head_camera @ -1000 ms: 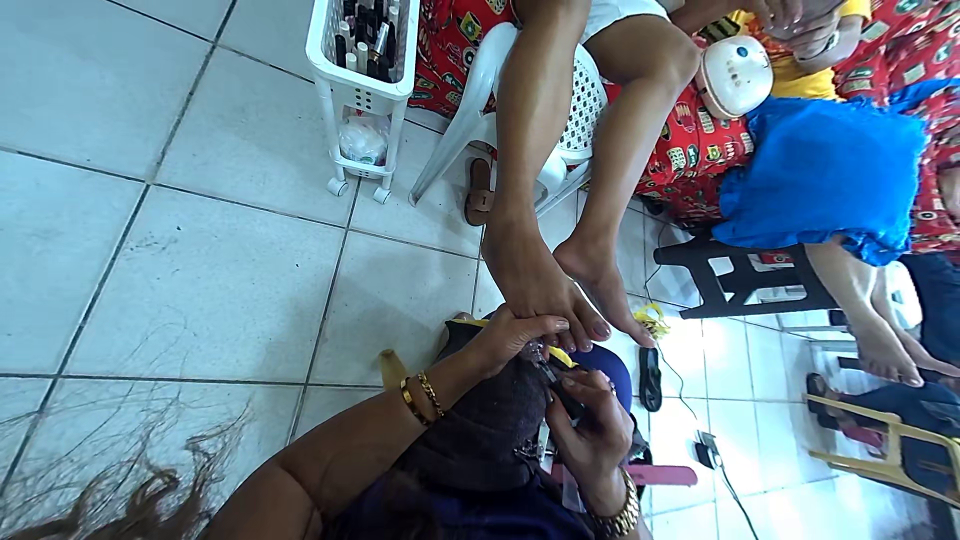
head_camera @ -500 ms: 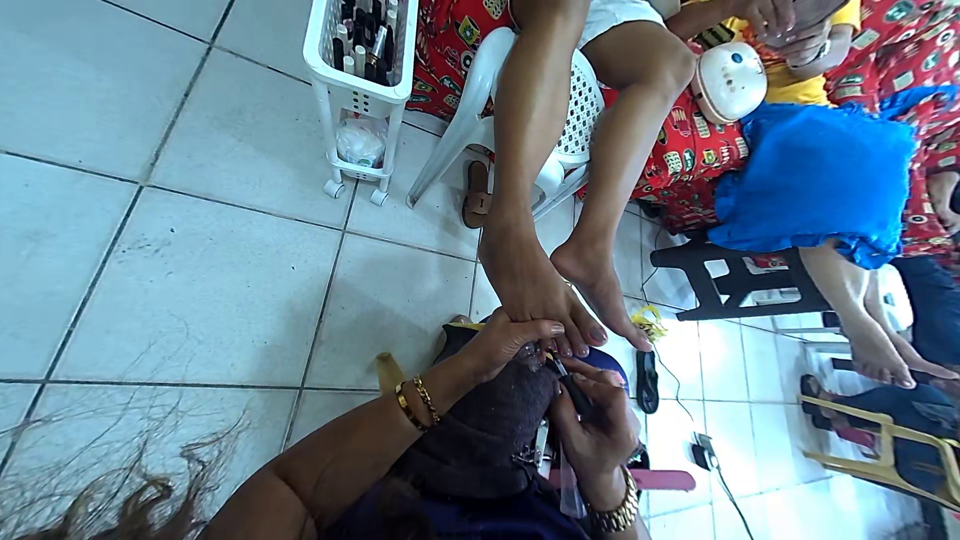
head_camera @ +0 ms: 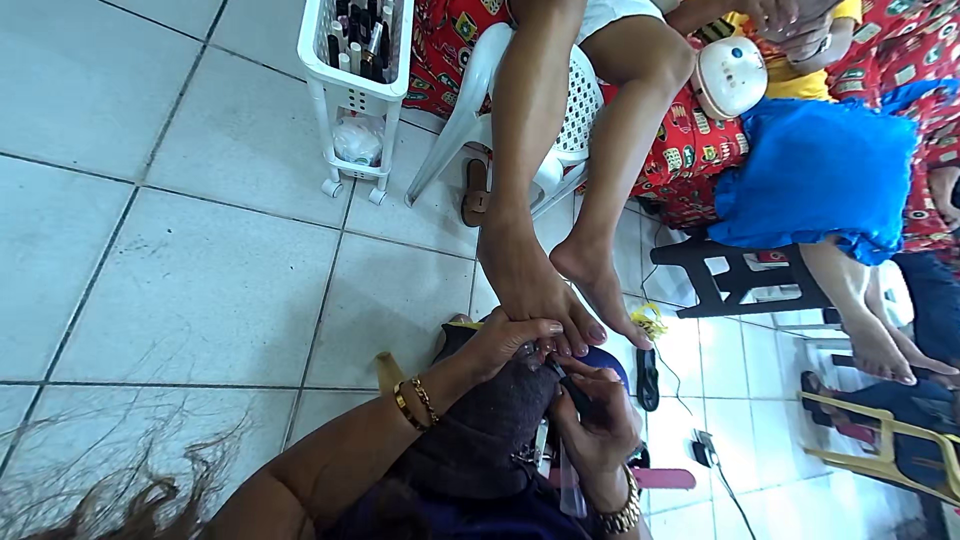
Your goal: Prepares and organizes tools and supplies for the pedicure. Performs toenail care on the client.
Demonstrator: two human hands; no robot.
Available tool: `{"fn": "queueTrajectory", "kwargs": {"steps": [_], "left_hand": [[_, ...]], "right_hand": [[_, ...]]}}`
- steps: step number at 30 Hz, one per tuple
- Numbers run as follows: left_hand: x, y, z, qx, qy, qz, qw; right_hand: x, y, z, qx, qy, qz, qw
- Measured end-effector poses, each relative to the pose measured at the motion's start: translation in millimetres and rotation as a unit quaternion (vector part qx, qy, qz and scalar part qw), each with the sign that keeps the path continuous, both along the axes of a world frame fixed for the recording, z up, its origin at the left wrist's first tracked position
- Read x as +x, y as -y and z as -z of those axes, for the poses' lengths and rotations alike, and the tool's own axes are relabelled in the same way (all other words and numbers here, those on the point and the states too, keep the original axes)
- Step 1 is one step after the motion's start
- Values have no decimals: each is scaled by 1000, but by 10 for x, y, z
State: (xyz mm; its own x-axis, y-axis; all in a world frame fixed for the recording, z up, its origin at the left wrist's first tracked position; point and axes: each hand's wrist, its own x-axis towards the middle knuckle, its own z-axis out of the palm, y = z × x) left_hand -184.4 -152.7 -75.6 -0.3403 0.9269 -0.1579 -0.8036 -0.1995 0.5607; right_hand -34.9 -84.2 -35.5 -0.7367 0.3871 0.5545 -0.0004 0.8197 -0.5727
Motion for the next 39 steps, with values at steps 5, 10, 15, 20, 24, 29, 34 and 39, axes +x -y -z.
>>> {"fn": "queueTrajectory", "kwargs": {"steps": [5,10,15,20,24,29,34,39], "left_hand": [[-3,1,-5,-4,5,2,1000],[-3,1,16,-4,-4,1,1000],[-2,4,10,-2,2,5,1000],[0,2,14,-2,12,3,1000],[-1,3,27,0,4,6,1000],[-9,9,16,7,2,11,1000],[-6,6,37,14,4,13,1000],[-15,3,41,33,6,16,999]], "right_hand": [[-5,-2,0,-33,-17,6,999],[-23,-8,23,-10,-12,6,1000],[-19,-23,-2,-16,-4,-4,1000],[-21,-18,-15,-39,-17,3,999],[-28,-19,15,-8,-6,6,1000],[-9,-39,-15,-13,9,-2,1000],[42,-35,-44,-58,7,-24,998],[113,7,-92,-68,22,-31,997]]}}
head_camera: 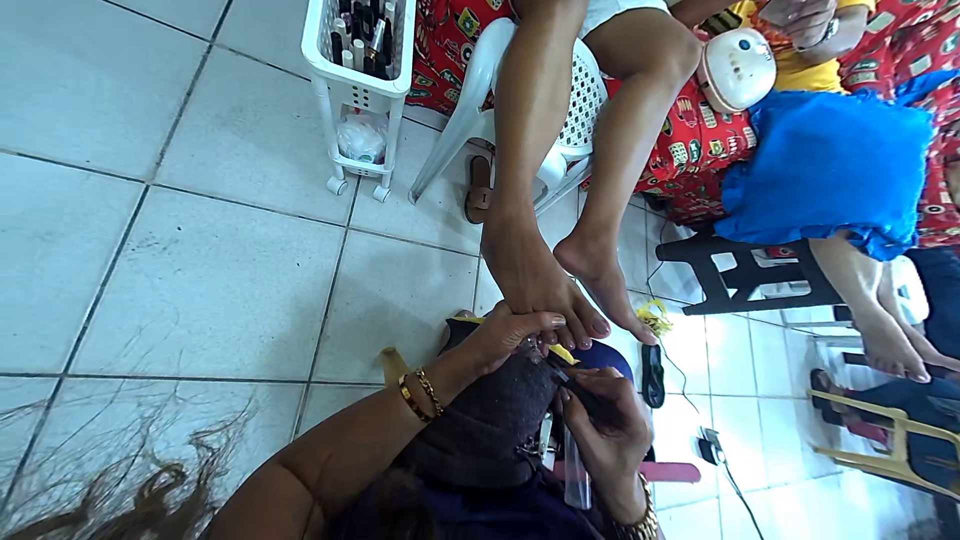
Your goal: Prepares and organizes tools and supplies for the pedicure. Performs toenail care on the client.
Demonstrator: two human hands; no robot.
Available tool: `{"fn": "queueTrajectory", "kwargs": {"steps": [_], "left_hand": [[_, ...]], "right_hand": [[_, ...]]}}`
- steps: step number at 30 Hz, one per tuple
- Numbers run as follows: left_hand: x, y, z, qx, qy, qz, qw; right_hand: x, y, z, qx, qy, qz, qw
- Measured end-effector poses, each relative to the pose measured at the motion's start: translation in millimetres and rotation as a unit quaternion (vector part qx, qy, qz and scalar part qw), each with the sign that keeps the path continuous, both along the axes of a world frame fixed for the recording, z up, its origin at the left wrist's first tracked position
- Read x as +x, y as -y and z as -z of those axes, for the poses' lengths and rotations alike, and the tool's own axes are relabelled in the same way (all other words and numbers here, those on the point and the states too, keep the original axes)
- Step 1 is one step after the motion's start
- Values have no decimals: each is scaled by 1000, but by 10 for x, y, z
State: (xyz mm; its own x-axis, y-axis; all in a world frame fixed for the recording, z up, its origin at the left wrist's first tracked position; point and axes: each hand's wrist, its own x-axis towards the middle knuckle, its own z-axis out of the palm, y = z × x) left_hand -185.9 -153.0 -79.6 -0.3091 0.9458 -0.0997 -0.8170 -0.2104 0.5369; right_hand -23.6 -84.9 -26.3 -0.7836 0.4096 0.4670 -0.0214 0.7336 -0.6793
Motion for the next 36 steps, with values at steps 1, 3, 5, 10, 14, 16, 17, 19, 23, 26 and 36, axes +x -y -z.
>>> {"fn": "queueTrajectory", "kwargs": {"steps": [1,3,5,10,14,16,17,19,23,26,36], "left_hand": [[1,0,-1,0,2,0,1000],[3,1,-6,-8,2,0,1000],[2,2,-4,-8,2,0,1000],[37,-13,9,0,-18,-30,999],[35,-14,0,-7,-25,-42,999],[29,-5,-11,-7,-17,-40,999],[24,-3,-13,-6,-14,-37,999],[25,-7,7,-1,-12,-35,999],[36,-23,48,10,-14,-31,999],[26,-13,43,11,-12,-27,999],[15,-10,7,-3,7,-23,1000]], "right_hand": [[7,13,-5,1,2,-3,1000],[8,35,-9,10,5,-9,1000],[-13,44,-2,24,6,-10,1000],[-189,95,76,128,54,31,990],[-246,118,171,143,49,49,987],[-193,97,200,93,12,29,995],[-161,85,217,72,-2,21,997],[-111,70,245,48,-19,9,999],[-80,63,244,44,-27,1,999],[-60,61,211,41,-29,1,999],[-92,42,178,25,-40,12,999]]}}
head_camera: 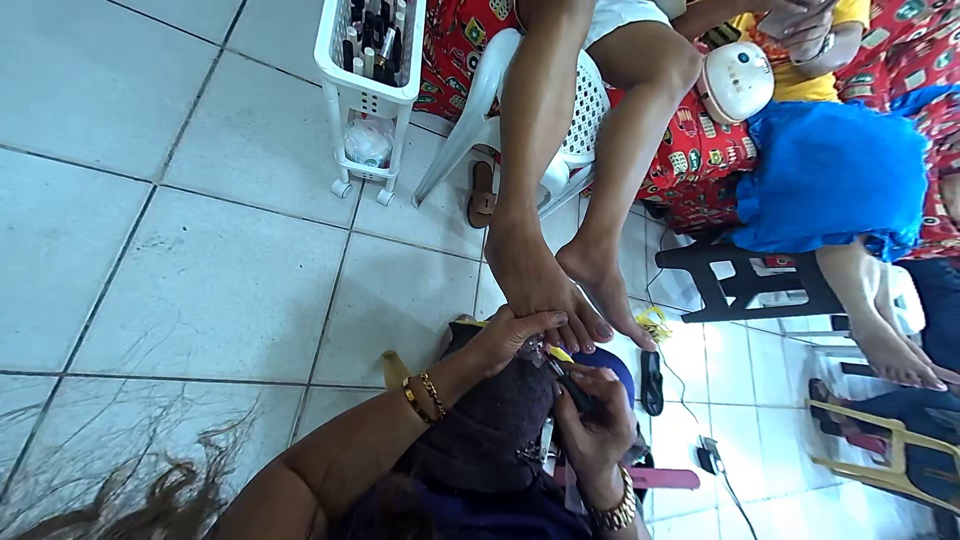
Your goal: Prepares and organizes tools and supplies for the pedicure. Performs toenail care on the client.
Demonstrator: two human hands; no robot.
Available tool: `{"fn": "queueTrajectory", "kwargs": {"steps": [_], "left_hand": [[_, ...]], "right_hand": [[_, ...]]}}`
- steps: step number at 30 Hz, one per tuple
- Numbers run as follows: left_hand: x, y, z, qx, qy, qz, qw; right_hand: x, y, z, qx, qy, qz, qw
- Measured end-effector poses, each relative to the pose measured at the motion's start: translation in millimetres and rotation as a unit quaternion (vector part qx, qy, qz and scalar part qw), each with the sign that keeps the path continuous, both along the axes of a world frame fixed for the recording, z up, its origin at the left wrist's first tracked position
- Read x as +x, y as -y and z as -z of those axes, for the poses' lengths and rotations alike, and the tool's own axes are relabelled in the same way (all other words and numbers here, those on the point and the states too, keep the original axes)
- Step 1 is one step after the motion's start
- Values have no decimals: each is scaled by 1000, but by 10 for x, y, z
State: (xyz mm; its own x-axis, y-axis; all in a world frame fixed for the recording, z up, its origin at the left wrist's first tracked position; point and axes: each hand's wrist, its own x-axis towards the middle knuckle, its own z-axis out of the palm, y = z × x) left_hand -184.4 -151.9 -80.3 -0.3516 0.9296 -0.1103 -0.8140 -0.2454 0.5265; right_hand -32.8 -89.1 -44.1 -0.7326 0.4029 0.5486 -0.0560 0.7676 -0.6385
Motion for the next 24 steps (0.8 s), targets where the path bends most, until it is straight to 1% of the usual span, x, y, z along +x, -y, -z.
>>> {"fn": "queueTrajectory", "kwargs": {"steps": [5,11,24], "left_hand": [[-1,7,-38,-23,1,-14,1000],[5,10,-56,-25,-15,-20,999],[8,6,-40,-31,-27,-21,999]], "right_hand": [[-115,6,28,61,-2,18,998],[-182,17,12,113,4,48,992],[-199,24,-32,146,24,57,987]]}}
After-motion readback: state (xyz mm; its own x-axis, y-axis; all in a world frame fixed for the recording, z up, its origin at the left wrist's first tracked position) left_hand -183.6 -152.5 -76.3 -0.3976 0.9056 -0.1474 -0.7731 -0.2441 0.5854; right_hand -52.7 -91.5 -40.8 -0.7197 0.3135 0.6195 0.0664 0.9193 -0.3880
